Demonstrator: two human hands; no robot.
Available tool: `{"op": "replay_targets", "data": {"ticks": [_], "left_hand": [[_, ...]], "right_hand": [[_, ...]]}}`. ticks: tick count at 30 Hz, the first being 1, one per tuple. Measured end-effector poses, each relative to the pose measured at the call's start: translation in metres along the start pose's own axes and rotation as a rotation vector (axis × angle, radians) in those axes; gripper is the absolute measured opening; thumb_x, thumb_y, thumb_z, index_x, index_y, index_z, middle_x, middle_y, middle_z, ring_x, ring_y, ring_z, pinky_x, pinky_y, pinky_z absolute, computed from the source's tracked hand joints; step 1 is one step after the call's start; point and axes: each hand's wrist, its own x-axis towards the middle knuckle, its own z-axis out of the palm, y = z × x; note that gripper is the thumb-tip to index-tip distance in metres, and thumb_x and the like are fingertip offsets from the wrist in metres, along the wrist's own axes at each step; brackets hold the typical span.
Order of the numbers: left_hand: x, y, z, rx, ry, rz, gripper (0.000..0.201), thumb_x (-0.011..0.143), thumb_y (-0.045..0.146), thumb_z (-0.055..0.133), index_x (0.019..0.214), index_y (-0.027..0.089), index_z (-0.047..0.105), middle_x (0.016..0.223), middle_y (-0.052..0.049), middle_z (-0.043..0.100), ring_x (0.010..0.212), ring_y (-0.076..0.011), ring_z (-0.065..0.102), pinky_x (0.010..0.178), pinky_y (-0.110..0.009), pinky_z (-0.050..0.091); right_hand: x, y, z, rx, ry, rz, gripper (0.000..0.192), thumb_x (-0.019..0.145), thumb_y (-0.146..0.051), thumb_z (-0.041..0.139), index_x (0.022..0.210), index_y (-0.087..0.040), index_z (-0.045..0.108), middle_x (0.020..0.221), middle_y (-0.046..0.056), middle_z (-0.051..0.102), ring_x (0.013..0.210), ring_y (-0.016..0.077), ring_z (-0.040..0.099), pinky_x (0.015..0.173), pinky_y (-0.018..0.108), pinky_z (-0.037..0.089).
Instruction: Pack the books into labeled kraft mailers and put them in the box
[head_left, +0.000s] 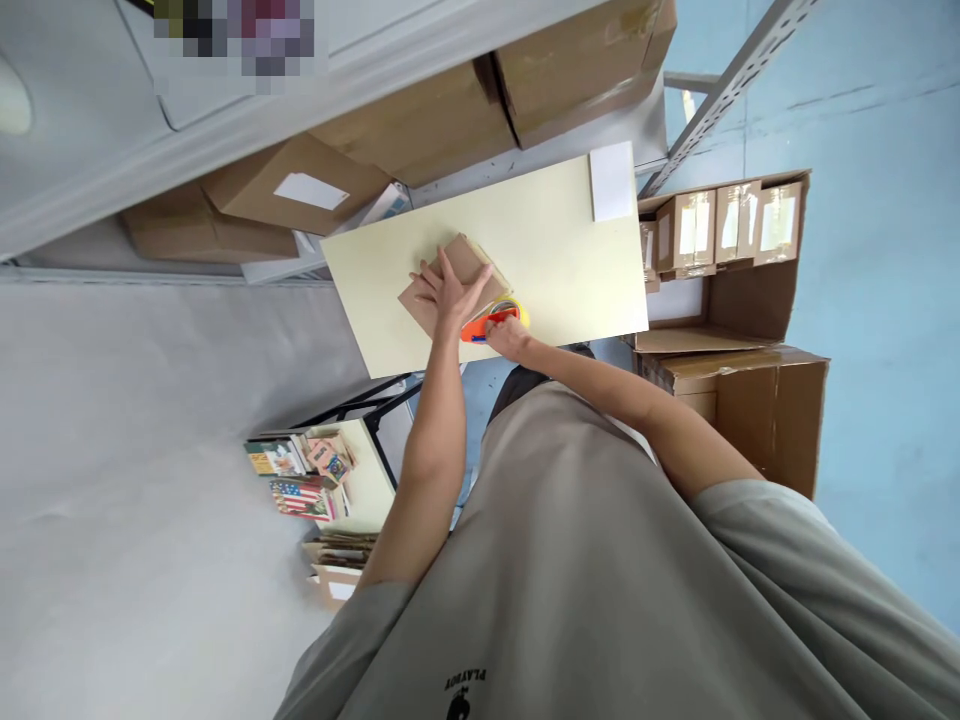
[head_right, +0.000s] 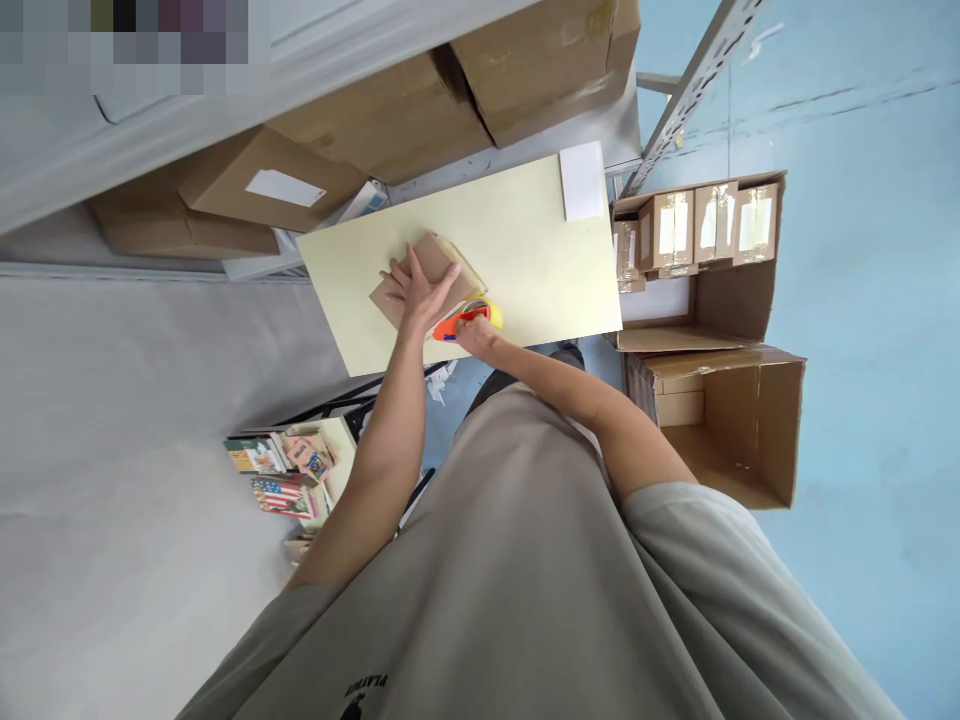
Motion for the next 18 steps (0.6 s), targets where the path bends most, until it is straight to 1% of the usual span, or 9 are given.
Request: {"op": "replay_targets", "data": {"ticks": [3, 6, 8, 10, 12, 13, 15, 16, 18], "left_hand": [[-0.001, 0.011, 0.022, 0.056, 0.071, -0.035, 0.138, 0.077, 0.064, 0.1, 0.192, 0.031, 0.031, 0.203, -0.021, 0.008, 0.184, -0.0546, -0.026, 0.138, -0.09, -0.016], [-0.001, 0.01, 0.03, 0.078, 0.09, -0.035, 0.133, 0.078, 0.054, 0.098, 0.191, 0.032, 0.032, 0.203, -0.02, 0.007, 0.185, -0.0554, -0.022, 0.137, -0.092, -0.014], [-0.001, 0.006, 0.029, 0.081, 0.089, -0.009, 0.13, 0.078, 0.051, 0.097, 0.191, 0.032, 0.034, 0.203, -0.019, 0.009, 0.185, -0.0559, -0.021, 0.137, -0.093, -0.013], [-0.002, 0.003, 0.027, 0.077, 0.085, 0.028, 0.128, 0.079, 0.05, 0.096, 0.19, 0.034, 0.035, 0.203, -0.017, 0.011, 0.185, -0.0548, -0.023, 0.138, -0.093, -0.012], [-0.002, 0.002, 0.025, 0.071, 0.062, 0.043, 0.127, 0.079, 0.049, 0.096, 0.191, 0.034, 0.035, 0.204, -0.015, 0.011, 0.184, -0.0536, -0.026, 0.138, -0.093, -0.01], [-0.003, 0.002, 0.024, 0.07, 0.042, 0.037, 0.128, 0.079, 0.048, 0.096, 0.191, 0.034, 0.035, 0.204, -0.015, 0.01, 0.184, -0.0535, -0.028, 0.139, -0.093, -0.009], [-0.004, 0.002, 0.022, 0.078, 0.0, 0.018, 0.13, 0.078, 0.046, 0.097, 0.191, 0.031, 0.035, 0.204, -0.017, 0.006, 0.183, -0.0546, -0.03, 0.138, -0.094, -0.009], [-0.005, 0.001, 0.022, 0.085, -0.014, 0.014, 0.131, 0.077, 0.045, 0.098, 0.191, 0.03, 0.035, 0.204, -0.017, 0.005, 0.183, -0.0553, -0.03, 0.138, -0.094, -0.01], [-0.009, 0.0, 0.021, 0.098, -0.016, 0.032, 0.131, 0.075, 0.041, 0.098, 0.19, 0.03, 0.036, 0.204, -0.017, 0.005, 0.184, -0.0558, -0.027, 0.139, -0.092, -0.013]], "right_hand": [[-0.003, -0.012, 0.003, -0.021, -0.024, 0.086, 0.059, 0.106, 0.004, 0.034, 0.152, 0.0, 0.07, 0.15, 0.032, 0.079, 0.132, 0.0367, 0.083, 0.106, 0.049, 0.063], [-0.029, 0.001, 0.011, -0.001, -0.037, 0.122, 0.055, 0.112, -0.001, 0.033, 0.156, 0.002, 0.065, 0.139, 0.031, 0.083, 0.128, 0.0349, 0.084, 0.109, 0.048, 0.06], [-0.056, 0.023, 0.019, 0.01, -0.061, 0.166, 0.052, 0.113, -0.004, 0.035, 0.156, 0.004, 0.062, 0.132, 0.033, 0.084, 0.124, 0.0359, 0.085, 0.111, 0.049, 0.058], [-0.085, 0.054, 0.025, 0.022, -0.092, 0.252, 0.052, 0.114, -0.009, 0.038, 0.16, 0.008, 0.056, 0.133, 0.037, 0.083, 0.124, 0.0382, 0.084, 0.112, 0.049, 0.055], [-0.109, 0.087, 0.027, 0.028, -0.079, 0.369, 0.055, 0.117, -0.019, 0.041, 0.165, 0.008, 0.049, 0.136, 0.039, 0.081, 0.128, 0.0421, 0.083, 0.114, 0.051, 0.053], [-0.117, 0.101, 0.026, 0.036, -0.049, 0.414, 0.057, 0.119, -0.024, 0.041, 0.166, 0.008, 0.047, 0.137, 0.04, 0.081, 0.129, 0.0437, 0.082, 0.115, 0.052, 0.053], [-0.122, 0.123, 0.019, 0.045, 0.021, 0.463, 0.061, 0.12, -0.03, 0.04, 0.168, 0.008, 0.043, 0.137, 0.039, 0.08, 0.131, 0.0451, 0.081, 0.117, 0.054, 0.052], [-0.12, 0.129, 0.014, 0.047, 0.053, 0.471, 0.062, 0.12, -0.03, 0.039, 0.169, 0.008, 0.042, 0.138, 0.039, 0.08, 0.132, 0.0454, 0.08, 0.118, 0.054, 0.052], [-0.107, 0.133, 0.005, 0.046, 0.087, 0.464, 0.061, 0.119, -0.028, 0.036, 0.168, 0.009, 0.043, 0.139, 0.039, 0.08, 0.134, 0.0458, 0.079, 0.121, 0.057, 0.05]]}}
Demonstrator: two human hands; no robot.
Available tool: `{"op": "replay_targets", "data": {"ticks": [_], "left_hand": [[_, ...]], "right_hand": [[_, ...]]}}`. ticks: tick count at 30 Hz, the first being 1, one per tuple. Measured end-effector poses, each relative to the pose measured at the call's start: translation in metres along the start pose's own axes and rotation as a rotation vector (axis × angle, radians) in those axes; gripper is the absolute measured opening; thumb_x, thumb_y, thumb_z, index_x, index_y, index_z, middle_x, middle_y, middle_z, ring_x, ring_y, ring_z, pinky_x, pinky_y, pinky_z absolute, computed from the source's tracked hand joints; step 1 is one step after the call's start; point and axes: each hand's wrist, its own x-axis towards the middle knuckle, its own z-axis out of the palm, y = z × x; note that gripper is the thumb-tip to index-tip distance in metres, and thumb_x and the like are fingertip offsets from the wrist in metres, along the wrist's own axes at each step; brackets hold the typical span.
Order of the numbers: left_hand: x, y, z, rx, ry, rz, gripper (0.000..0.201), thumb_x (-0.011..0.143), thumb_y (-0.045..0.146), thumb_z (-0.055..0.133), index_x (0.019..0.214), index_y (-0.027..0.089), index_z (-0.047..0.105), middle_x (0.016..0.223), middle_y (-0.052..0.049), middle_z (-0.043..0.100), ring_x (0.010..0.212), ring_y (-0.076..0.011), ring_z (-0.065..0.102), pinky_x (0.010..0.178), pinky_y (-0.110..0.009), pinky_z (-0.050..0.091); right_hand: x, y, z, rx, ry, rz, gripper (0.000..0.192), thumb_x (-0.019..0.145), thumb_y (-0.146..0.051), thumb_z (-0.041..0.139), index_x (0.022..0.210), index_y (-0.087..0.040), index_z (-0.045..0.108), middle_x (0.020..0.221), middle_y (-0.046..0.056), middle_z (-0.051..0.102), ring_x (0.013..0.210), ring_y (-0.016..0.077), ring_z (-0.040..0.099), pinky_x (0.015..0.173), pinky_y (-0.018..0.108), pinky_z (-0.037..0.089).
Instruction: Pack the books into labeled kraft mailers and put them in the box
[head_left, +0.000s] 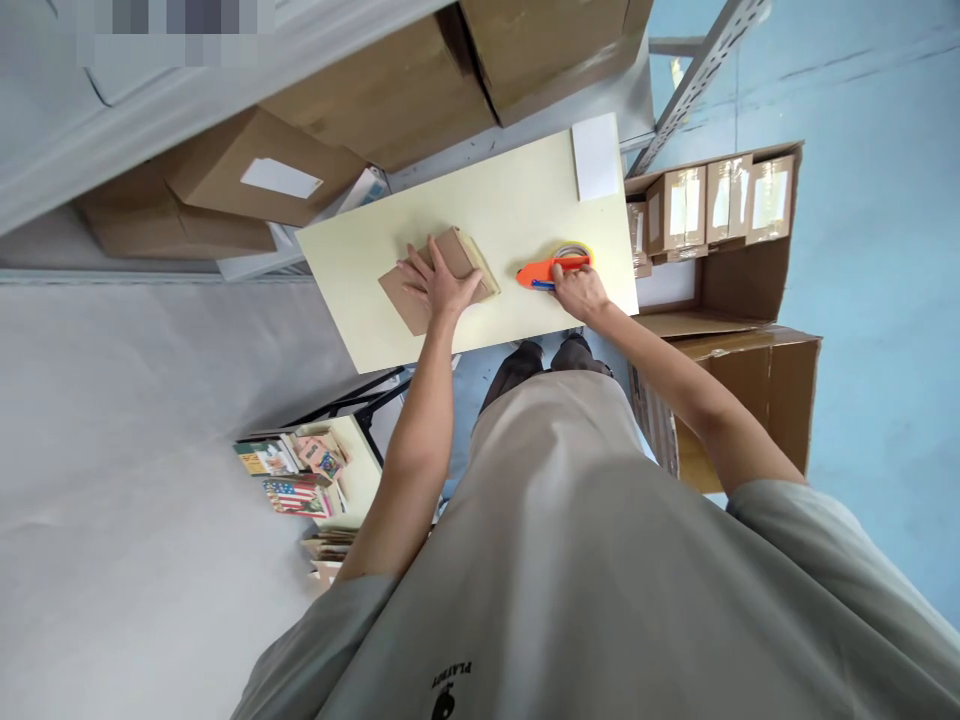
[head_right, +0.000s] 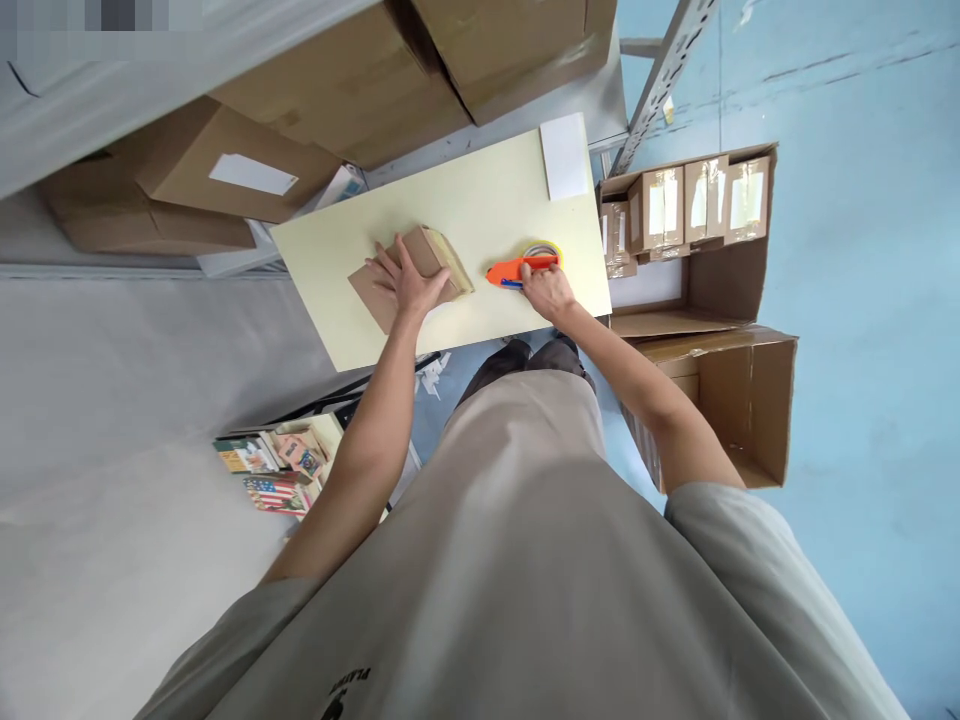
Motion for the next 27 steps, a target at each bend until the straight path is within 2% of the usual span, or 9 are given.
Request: {"op": "replay_targets", "data": {"ticks": [5, 10, 14, 17, 19, 21, 23, 25, 27], "left_hand": [[-0.018, -0.007, -0.001, 0.004, -0.021, 0.1, 0.131, 0.073, 0.034, 0.101, 0.188, 0.029, 0.04, 0.204, -0.017, 0.006, 0.186, -0.0529, -0.022, 0.143, -0.081, -0.017], [-0.041, -0.01, -0.004, -0.051, -0.117, 0.188, 0.121, 0.07, 0.028, 0.104, 0.179, 0.029, 0.051, 0.203, -0.016, 0.015, 0.187, -0.0481, -0.021, 0.147, -0.073, -0.018], [-0.061, -0.013, 0.0, -0.093, -0.145, 0.229, 0.091, 0.073, 0.019, 0.1, 0.157, 0.029, 0.07, 0.199, -0.013, 0.026, 0.189, -0.045, -0.015, 0.15, -0.069, -0.014], [-0.075, -0.02, 0.005, -0.075, -0.159, 0.294, 0.059, 0.084, 0.02, 0.092, 0.141, 0.025, 0.075, 0.198, -0.013, 0.031, 0.19, -0.0435, -0.01, 0.151, -0.07, -0.01], [-0.081, -0.027, 0.008, -0.035, -0.174, 0.339, 0.047, 0.092, 0.022, 0.086, 0.137, 0.024, 0.074, 0.198, -0.012, 0.031, 0.19, -0.0425, -0.007, 0.151, -0.072, -0.008], [-0.083, -0.034, 0.011, 0.013, -0.179, 0.361, 0.045, 0.093, 0.022, 0.083, 0.137, 0.025, 0.073, 0.2, -0.01, 0.029, 0.191, -0.0419, -0.005, 0.151, -0.072, -0.006], [-0.082, -0.039, 0.014, 0.052, -0.17, 0.368, 0.049, 0.09, 0.022, 0.083, 0.138, 0.027, 0.072, 0.2, -0.009, 0.029, 0.191, -0.0425, -0.004, 0.152, -0.071, -0.005], [-0.08, -0.043, 0.017, 0.079, -0.156, 0.378, 0.052, 0.088, 0.021, 0.084, 0.138, 0.027, 0.071, 0.199, -0.01, 0.03, 0.191, -0.0438, -0.002, 0.153, -0.071, -0.005], [-0.077, -0.044, 0.022, 0.091, -0.135, 0.386, 0.053, 0.087, 0.021, 0.086, 0.138, 0.027, 0.071, 0.198, -0.011, 0.031, 0.19, -0.0448, -0.002, 0.153, -0.071, -0.004]], "right_hand": [[0.024, -0.033, -0.005, -0.008, -0.021, -0.08, 0.064, 0.118, -0.025, 0.031, 0.172, 0.009, 0.042, 0.144, 0.037, 0.079, 0.137, 0.0453, 0.077, 0.127, 0.06, 0.046], [0.021, -0.054, 0.003, -0.038, -0.071, -0.174, 0.068, 0.112, -0.011, 0.023, 0.173, 0.007, 0.047, 0.151, 0.034, 0.077, 0.142, 0.0429, 0.075, 0.129, 0.058, 0.045], [0.016, -0.074, 0.011, -0.117, -0.11, -0.299, 0.071, 0.108, -0.004, 0.02, 0.172, 0.007, 0.049, 0.152, 0.032, 0.077, 0.14, 0.0402, 0.076, 0.128, 0.055, 0.046], [0.011, -0.084, 0.019, -0.2, -0.122, -0.4, 0.07, 0.108, -0.001, 0.02, 0.17, 0.005, 0.052, 0.151, 0.029, 0.079, 0.14, 0.0367, 0.077, 0.129, 0.052, 0.045], [0.008, -0.076, 0.026, -0.244, -0.111, -0.47, 0.068, 0.109, -0.002, 0.019, 0.168, 0.003, 0.054, 0.147, 0.029, 0.081, 0.136, 0.0358, 0.079, 0.127, 0.052, 0.047], [0.007, -0.052, 0.032, -0.263, -0.082, -0.502, 0.066, 0.11, -0.004, 0.021, 0.165, 0.001, 0.057, 0.142, 0.029, 0.083, 0.129, 0.035, 0.081, 0.125, 0.05, 0.048], [0.008, -0.017, 0.032, -0.25, -0.035, -0.456, 0.063, 0.109, -0.004, 0.024, 0.162, 0.002, 0.058, 0.138, 0.03, 0.084, 0.126, 0.035, 0.082, 0.125, 0.05, 0.048], [0.015, 0.019, 0.028, -0.203, 0.027, -0.351, 0.059, 0.11, -0.006, 0.026, 0.159, 0.004, 0.057, 0.138, 0.033, 0.083, 0.127, 0.0372, 0.081, 0.126, 0.054, 0.048], [0.025, 0.042, 0.02, -0.123, 0.101, -0.277, 0.056, 0.116, -0.015, 0.027, 0.162, 0.005, 0.053, 0.138, 0.034, 0.082, 0.131, 0.0403, 0.08, 0.126, 0.06, 0.048]]}}
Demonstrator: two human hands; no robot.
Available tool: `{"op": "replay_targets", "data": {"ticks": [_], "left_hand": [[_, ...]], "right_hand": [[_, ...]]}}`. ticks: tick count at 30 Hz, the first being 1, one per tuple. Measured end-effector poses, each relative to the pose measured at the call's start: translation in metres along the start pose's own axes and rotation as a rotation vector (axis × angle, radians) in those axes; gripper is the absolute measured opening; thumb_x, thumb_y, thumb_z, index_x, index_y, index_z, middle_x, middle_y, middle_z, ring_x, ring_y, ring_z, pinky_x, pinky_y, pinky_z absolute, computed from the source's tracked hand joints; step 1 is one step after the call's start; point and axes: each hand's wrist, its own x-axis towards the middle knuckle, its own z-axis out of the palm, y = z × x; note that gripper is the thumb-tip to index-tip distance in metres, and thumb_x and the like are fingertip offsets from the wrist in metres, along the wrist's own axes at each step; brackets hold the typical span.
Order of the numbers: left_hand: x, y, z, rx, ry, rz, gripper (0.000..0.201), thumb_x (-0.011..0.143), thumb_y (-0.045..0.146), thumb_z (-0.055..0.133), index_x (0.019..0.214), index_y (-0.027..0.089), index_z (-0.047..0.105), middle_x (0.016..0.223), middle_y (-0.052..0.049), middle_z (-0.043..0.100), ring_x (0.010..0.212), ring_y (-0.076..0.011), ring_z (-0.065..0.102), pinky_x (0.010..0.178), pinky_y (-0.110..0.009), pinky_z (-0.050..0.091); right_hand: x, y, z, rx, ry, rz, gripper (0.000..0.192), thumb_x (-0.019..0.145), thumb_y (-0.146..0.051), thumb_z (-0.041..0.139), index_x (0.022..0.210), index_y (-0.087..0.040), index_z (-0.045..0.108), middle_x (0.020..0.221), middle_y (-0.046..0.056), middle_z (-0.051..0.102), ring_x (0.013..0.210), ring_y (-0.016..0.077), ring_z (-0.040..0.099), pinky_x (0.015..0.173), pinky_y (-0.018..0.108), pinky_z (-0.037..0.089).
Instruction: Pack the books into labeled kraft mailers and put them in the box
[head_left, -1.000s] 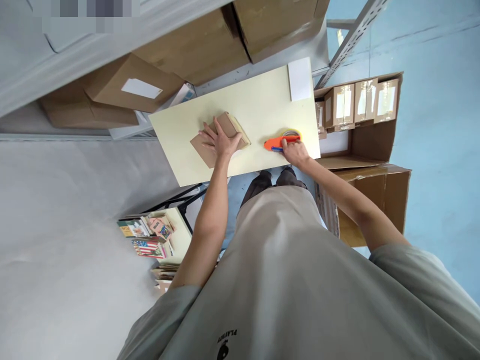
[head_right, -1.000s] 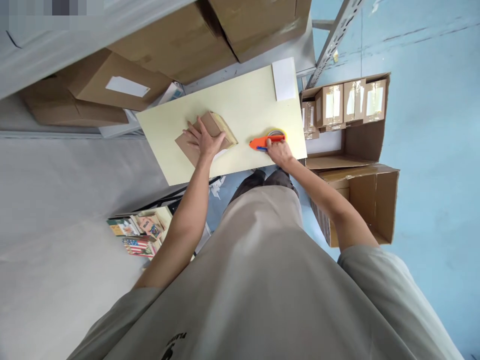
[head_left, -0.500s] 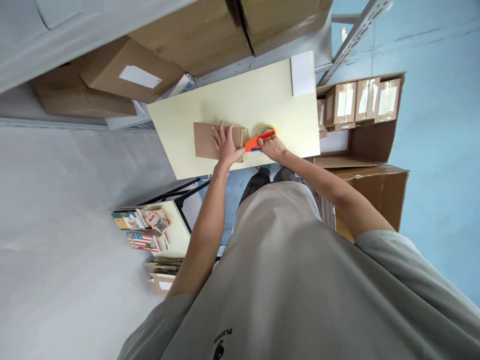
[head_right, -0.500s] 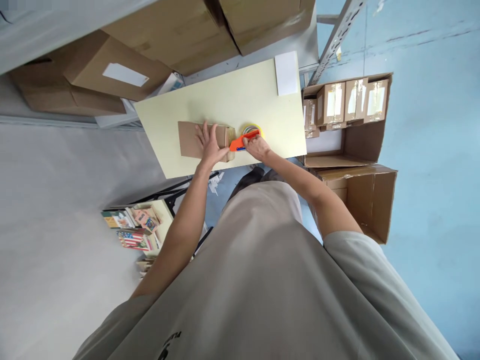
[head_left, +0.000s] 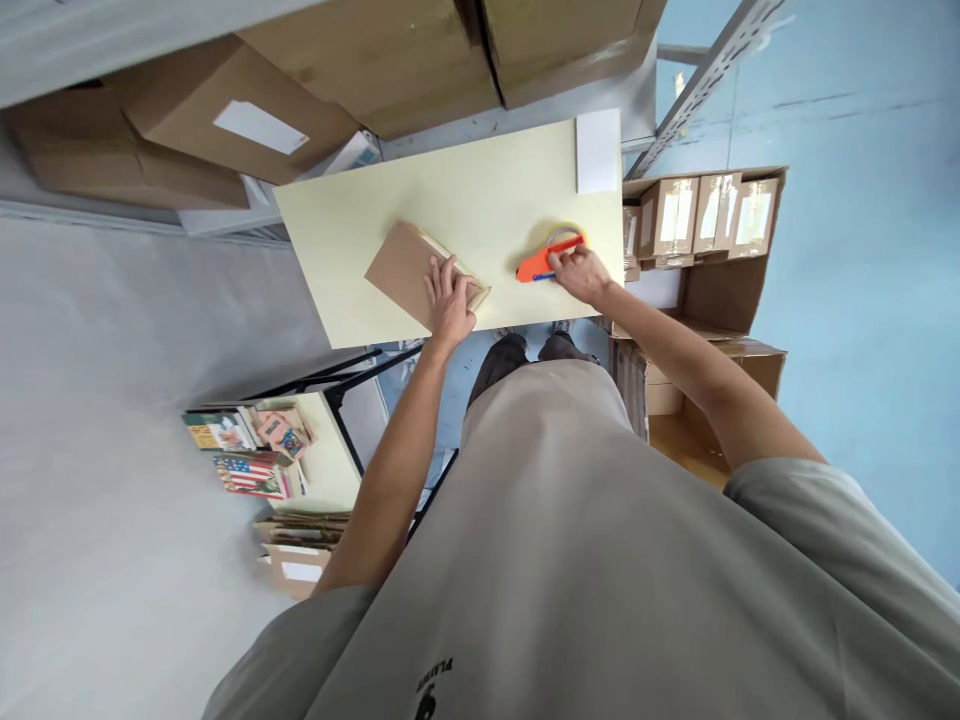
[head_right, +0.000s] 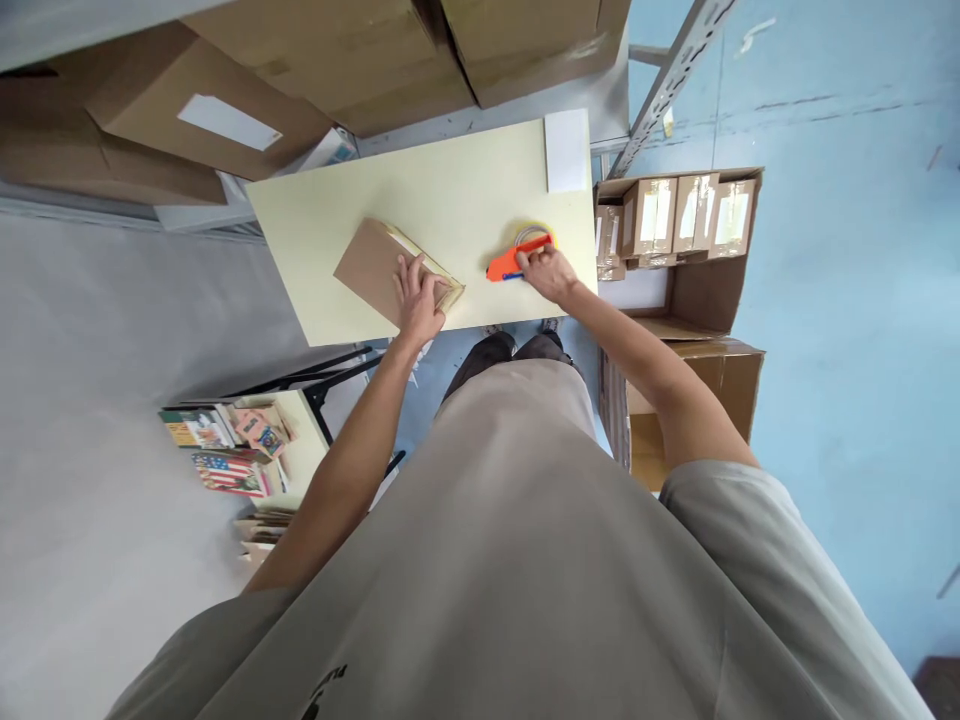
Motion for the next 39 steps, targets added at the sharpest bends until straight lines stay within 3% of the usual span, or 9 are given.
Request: {"op": "replay_targets", "data": {"ticks": [3, 9, 15, 22, 25, 29, 32, 35, 39], "left_hand": [[0.002, 0.0, 0.007, -0.002, 0.031, 0.003, 0.053, 0.086, 0.02, 0.088, 0.136, 0.027, 0.07, 0.197, -0.011, 0.032, 0.19, -0.0454, -0.002, 0.153, -0.072, -0.002], [0.002, 0.001, 0.014, -0.02, 0.059, 0.027, 0.05, 0.091, 0.013, 0.084, 0.137, 0.022, 0.068, 0.197, -0.014, 0.032, 0.19, -0.045, -0.002, 0.152, -0.077, -0.001], [0.001, 0.003, 0.01, 0.042, 0.025, 0.038, 0.054, 0.085, 0.005, 0.075, 0.135, 0.023, 0.071, 0.198, -0.013, 0.032, 0.191, -0.0406, -0.005, 0.154, -0.074, 0.002], [-0.001, 0.005, -0.003, 0.037, -0.066, 0.11, 0.061, 0.079, 0.001, 0.069, 0.138, 0.019, 0.067, 0.202, -0.017, 0.023, 0.19, -0.0394, -0.01, 0.154, -0.074, -0.004], [0.007, -0.009, -0.018, 0.054, -0.076, 0.205, 0.058, 0.08, -0.001, 0.066, 0.134, 0.019, 0.068, 0.2, -0.017, 0.028, 0.19, -0.0404, -0.004, 0.154, -0.076, 0.002], [0.023, -0.032, -0.043, 0.089, -0.099, 0.335, 0.054, 0.08, 0.0, 0.069, 0.131, 0.019, 0.071, 0.196, -0.019, 0.036, 0.19, -0.0434, 0.007, 0.155, -0.074, 0.009], [0.036, -0.032, -0.062, 0.039, -0.092, 0.366, 0.067, 0.082, 0.009, 0.077, 0.148, 0.017, 0.066, 0.191, -0.024, 0.041, 0.188, -0.0487, 0.015, 0.152, -0.078, 0.018], [0.056, -0.011, -0.088, -0.065, 0.003, 0.491, 0.095, 0.09, 0.019, 0.077, 0.178, 0.015, 0.041, 0.192, -0.026, 0.038, 0.187, -0.0481, 0.022, 0.15, -0.076, 0.026], [0.09, 0.043, -0.141, -0.107, 0.152, 0.761, 0.107, 0.097, 0.026, 0.074, 0.19, 0.018, 0.021, 0.194, -0.025, 0.034, 0.185, -0.0446, 0.03, 0.151, -0.066, 0.029]], "right_hand": [[0.02, 0.004, -0.011, 0.058, 0.055, 0.04, 0.059, 0.12, -0.029, 0.03, 0.164, 0.005, 0.047, 0.137, 0.034, 0.081, 0.132, 0.0447, 0.078, 0.125, 0.066, 0.049], [0.06, -0.044, -0.034, 0.03, 0.072, 0.003, 0.056, 0.121, -0.019, 0.022, 0.157, 0.01, 0.053, 0.126, 0.033, 0.082, 0.127, 0.0449, 0.081, 0.122, 0.065, 0.05], [0.066, -0.086, -0.058, 0.046, -0.094, 0.109, 0.051, 0.118, -0.012, 0.039, 0.16, 0.003, 0.064, 0.146, 0.034, 0.078, 0.139, 0.0418, 0.078, 0.123, 0.056, 0.054], [0.096, -0.12, -0.094, -0.004, -0.12, 0.297, 0.049, 0.113, -0.008, 0.045, 0.15, 0.003, 0.075, 0.151, 0.039, 0.075, 0.141, 0.0444, 0.077, 0.112, 0.055, 0.063], [0.106, -0.123, -0.116, 0.0, -0.089, 0.338, 0.047, 0.114, -0.011, 0.048, 0.15, 0.003, 0.074, 0.151, 0.038, 0.075, 0.139, 0.0453, 0.077, 0.112, 0.054, 0.061], [0.094, -0.13, -0.14, 0.02, 0.022, 0.436, 0.054, 0.122, -0.033, 0.049, 0.157, 0.005, 0.063, 0.141, 0.038, 0.079, 0.132, 0.046, 0.08, 0.112, 0.052, 0.06], [0.079, -0.136, -0.158, 0.04, 0.097, 0.507, 0.059, 0.123, -0.042, 0.047, 0.158, 0.004, 0.057, 0.138, 0.038, 0.08, 0.126, 0.0457, 0.083, 0.106, 0.05, 0.062], [0.066, -0.142, -0.182, 0.128, 0.188, 0.592, 0.062, 0.123, -0.046, 0.043, 0.16, 0.004, 0.048, 0.135, 0.037, 0.081, 0.124, 0.0471, 0.082, 0.103, 0.051, 0.063], [0.053, -0.15, -0.227, 0.193, 0.447, 0.626, 0.056, 0.12, -0.045, 0.043, 0.155, -0.001, 0.046, 0.137, 0.036, 0.08, 0.123, 0.0488, 0.08, 0.105, 0.055, 0.062]]}}
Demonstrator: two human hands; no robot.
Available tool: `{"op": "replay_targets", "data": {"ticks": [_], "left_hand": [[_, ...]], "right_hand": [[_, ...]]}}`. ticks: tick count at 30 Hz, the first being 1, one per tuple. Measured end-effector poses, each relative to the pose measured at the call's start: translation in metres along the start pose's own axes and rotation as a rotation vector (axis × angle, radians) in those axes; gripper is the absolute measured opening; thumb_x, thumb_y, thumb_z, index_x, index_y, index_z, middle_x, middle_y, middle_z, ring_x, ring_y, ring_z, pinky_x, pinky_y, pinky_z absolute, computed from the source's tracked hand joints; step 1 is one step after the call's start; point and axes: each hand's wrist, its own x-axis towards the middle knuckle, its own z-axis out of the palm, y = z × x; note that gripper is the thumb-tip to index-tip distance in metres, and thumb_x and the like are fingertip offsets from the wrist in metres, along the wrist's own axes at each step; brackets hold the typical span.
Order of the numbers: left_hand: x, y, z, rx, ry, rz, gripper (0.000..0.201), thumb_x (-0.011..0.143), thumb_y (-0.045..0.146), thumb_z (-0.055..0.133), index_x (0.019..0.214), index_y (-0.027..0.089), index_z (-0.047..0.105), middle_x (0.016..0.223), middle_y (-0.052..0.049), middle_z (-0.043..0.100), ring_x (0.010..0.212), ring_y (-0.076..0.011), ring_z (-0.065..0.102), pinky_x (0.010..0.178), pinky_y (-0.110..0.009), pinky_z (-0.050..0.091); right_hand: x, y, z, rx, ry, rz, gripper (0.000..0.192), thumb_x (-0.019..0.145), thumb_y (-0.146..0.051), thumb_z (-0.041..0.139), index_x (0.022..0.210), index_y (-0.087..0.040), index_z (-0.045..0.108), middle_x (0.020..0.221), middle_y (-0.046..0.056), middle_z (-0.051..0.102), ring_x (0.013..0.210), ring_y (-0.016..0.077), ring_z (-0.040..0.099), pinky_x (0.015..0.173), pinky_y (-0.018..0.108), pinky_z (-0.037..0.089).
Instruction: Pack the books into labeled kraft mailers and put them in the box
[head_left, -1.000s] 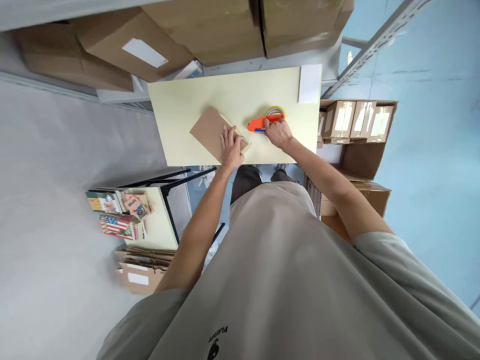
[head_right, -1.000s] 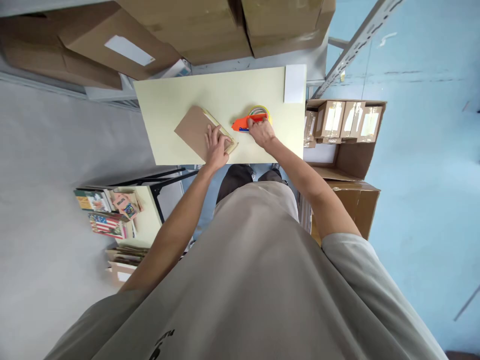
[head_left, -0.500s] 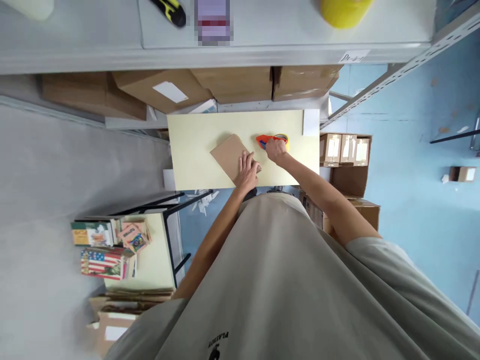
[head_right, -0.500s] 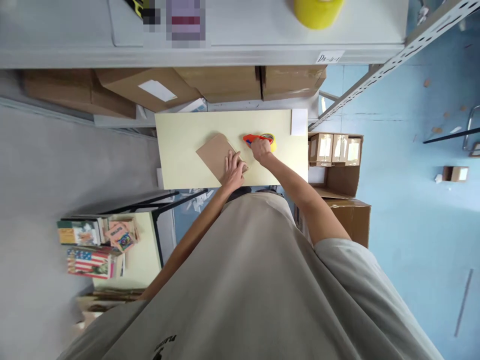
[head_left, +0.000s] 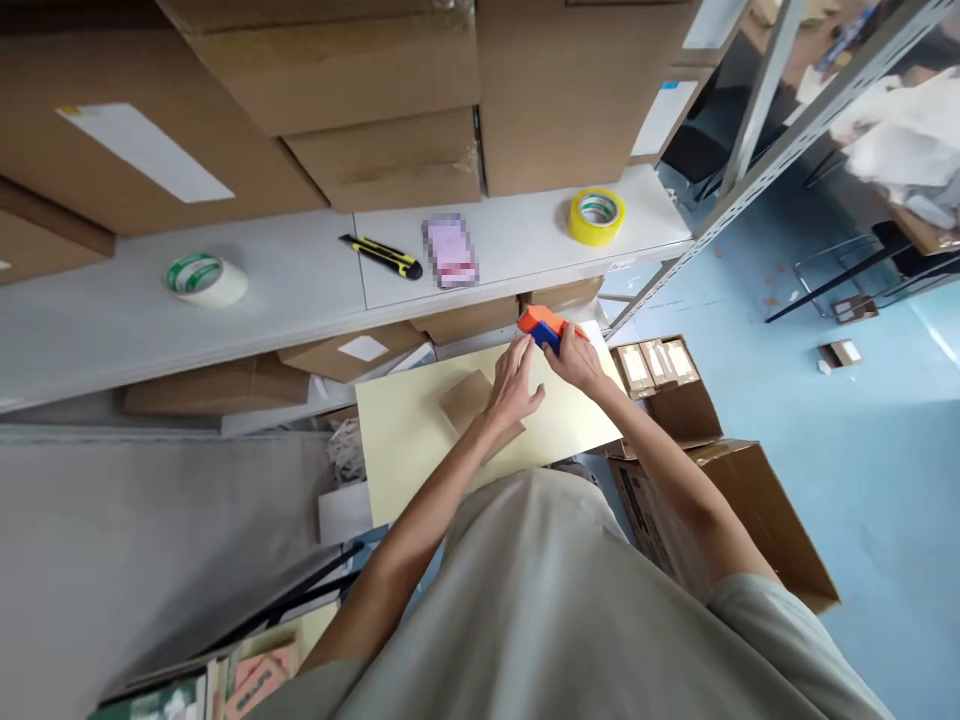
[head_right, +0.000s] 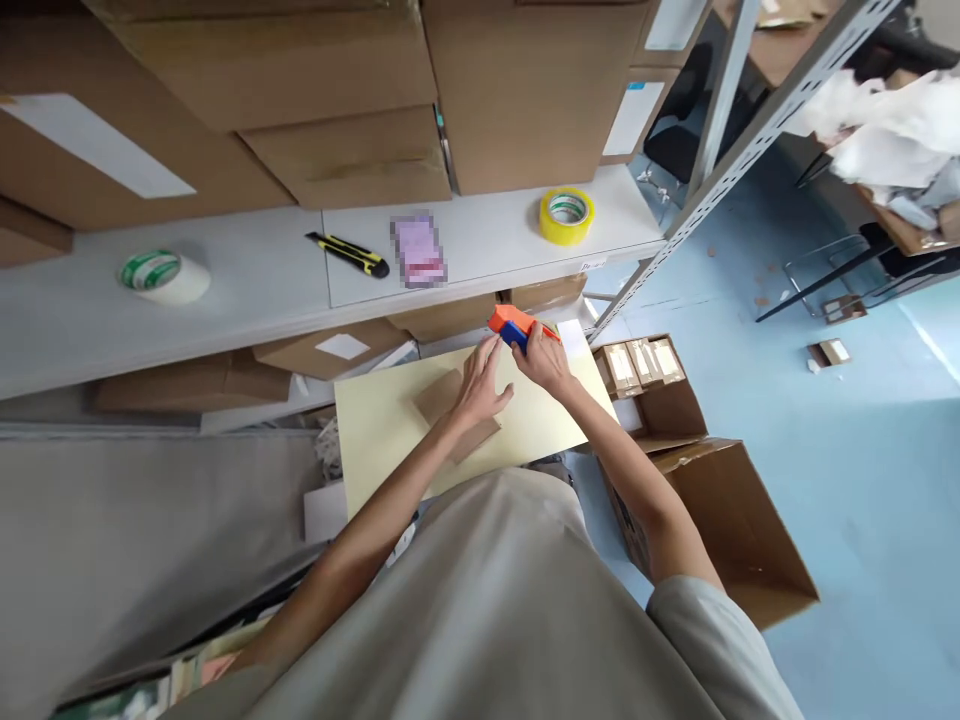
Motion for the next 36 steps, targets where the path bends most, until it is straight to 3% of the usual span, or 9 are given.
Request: {"op": "replay_targets", "data": {"ticks": [7, 14, 17, 21, 24, 27, 30, 33, 36], "left_hand": [[0.104, 0.025, -0.059, 0.04, 0.123, 0.112, 0.113, 0.097, 0.025, 0.074, 0.193, 0.016, 0.014, 0.196, -0.027, 0.025, 0.185, -0.047, 0.026, 0.152, -0.063, 0.028], [0.148, 0.025, -0.086, 0.033, 0.189, 0.086, 0.118, 0.096, 0.024, 0.071, 0.193, 0.012, 0.006, 0.201, -0.025, 0.016, 0.189, -0.0428, 0.016, 0.156, -0.061, 0.022], [0.133, 0.021, -0.08, 0.054, 0.18, 0.071, 0.112, 0.099, 0.025, 0.067, 0.194, 0.015, 0.006, 0.202, -0.021, 0.018, 0.189, -0.0375, 0.018, 0.156, -0.058, 0.023], [0.086, 0.01, -0.041, 0.081, -0.008, -0.101, 0.104, 0.101, 0.029, 0.066, 0.191, 0.005, 0.019, 0.2, -0.028, 0.018, 0.188, -0.0384, 0.023, 0.155, -0.054, 0.028], [0.044, -0.005, -0.007, 0.093, -0.181, -0.311, 0.101, 0.099, 0.029, 0.067, 0.188, 0.002, 0.026, 0.198, -0.033, 0.02, 0.187, -0.042, 0.023, 0.154, -0.057, 0.027], [0.011, -0.027, 0.01, 0.111, -0.214, -0.536, 0.097, 0.1, 0.031, 0.069, 0.185, 0.0, 0.031, 0.195, -0.038, 0.021, 0.187, -0.0483, 0.017, 0.153, -0.067, 0.021], [-0.004, -0.055, 0.008, 0.115, -0.158, -0.706, 0.096, 0.101, 0.038, 0.073, 0.182, 0.002, 0.036, 0.194, -0.04, 0.022, 0.187, -0.0522, 0.016, 0.15, -0.074, 0.02], [-0.001, -0.084, 0.004, 0.118, -0.178, -0.815, 0.099, 0.099, 0.051, 0.081, 0.177, 0.002, 0.045, 0.192, -0.04, 0.028, 0.186, -0.0541, 0.021, 0.149, -0.074, 0.02], [0.007, -0.104, 0.007, 0.171, -0.243, -0.906, 0.089, 0.099, 0.051, 0.082, 0.171, 0.005, 0.054, 0.186, -0.039, 0.044, 0.179, -0.0522, 0.039, 0.148, -0.071, 0.026]], "right_hand": [[0.042, -0.028, -0.08, 0.01, 0.274, -0.148, 0.046, 0.116, -0.032, 0.04, 0.154, -0.008, 0.047, 0.134, 0.03, 0.078, 0.125, 0.0487, 0.076, 0.115, 0.064, 0.057], [0.113, -0.063, -0.127, -0.089, 0.334, -0.203, 0.044, 0.119, -0.025, 0.037, 0.15, -0.002, 0.059, 0.137, 0.032, 0.079, 0.133, 0.0431, 0.075, 0.13, 0.06, 0.044], [0.14, -0.069, -0.118, -0.085, 0.282, -0.208, 0.05, 0.112, -0.015, 0.044, 0.155, 0.006, 0.058, 0.144, 0.037, 0.077, 0.139, 0.044, 0.072, 0.131, 0.06, 0.042], [0.162, -0.067, -0.1, -0.035, 0.298, -0.245, 0.069, 0.105, -0.006, 0.041, 0.17, 0.015, 0.044, 0.152, 0.042, 0.071, 0.147, 0.0456, 0.066, 0.132, 0.065, 0.04], [0.154, -0.055, -0.089, 0.021, 0.399, -0.341, 0.068, 0.114, -0.017, 0.034, 0.176, 0.007, 0.043, 0.165, 0.04, 0.062, 0.158, 0.0474, 0.058, 0.135, 0.07, 0.039], [0.117, -0.03, -0.058, 0.154, 0.412, -0.375, 0.066, 0.123, -0.035, 0.023, 0.178, -0.005, 0.046, 0.175, 0.034, 0.054, 0.164, 0.0458, 0.054, 0.135, 0.069, 0.043], [0.056, -0.003, 0.005, 0.412, 0.158, -0.216, 0.067, 0.127, -0.048, 0.016, 0.167, -0.012, 0.057, 0.161, 0.031, 0.068, 0.152, 0.0422, 0.067, 0.13, 0.061, 0.053], [-0.008, 0.011, 0.076, 0.658, -0.396, 0.174, 0.063, 0.127, -0.055, 0.036, 0.162, -0.008, 0.059, 0.149, 0.033, 0.076, 0.145, 0.0424, 0.075, 0.128, 0.058, 0.058], [-0.049, 0.01, 0.126, 1.055, -0.898, 0.642, 0.074, 0.128, -0.058, 0.029, 0.173, -0.002, 0.049, 0.154, 0.034, 0.074, 0.141, 0.0346, 0.08, 0.12, 0.048, 0.067]]}}
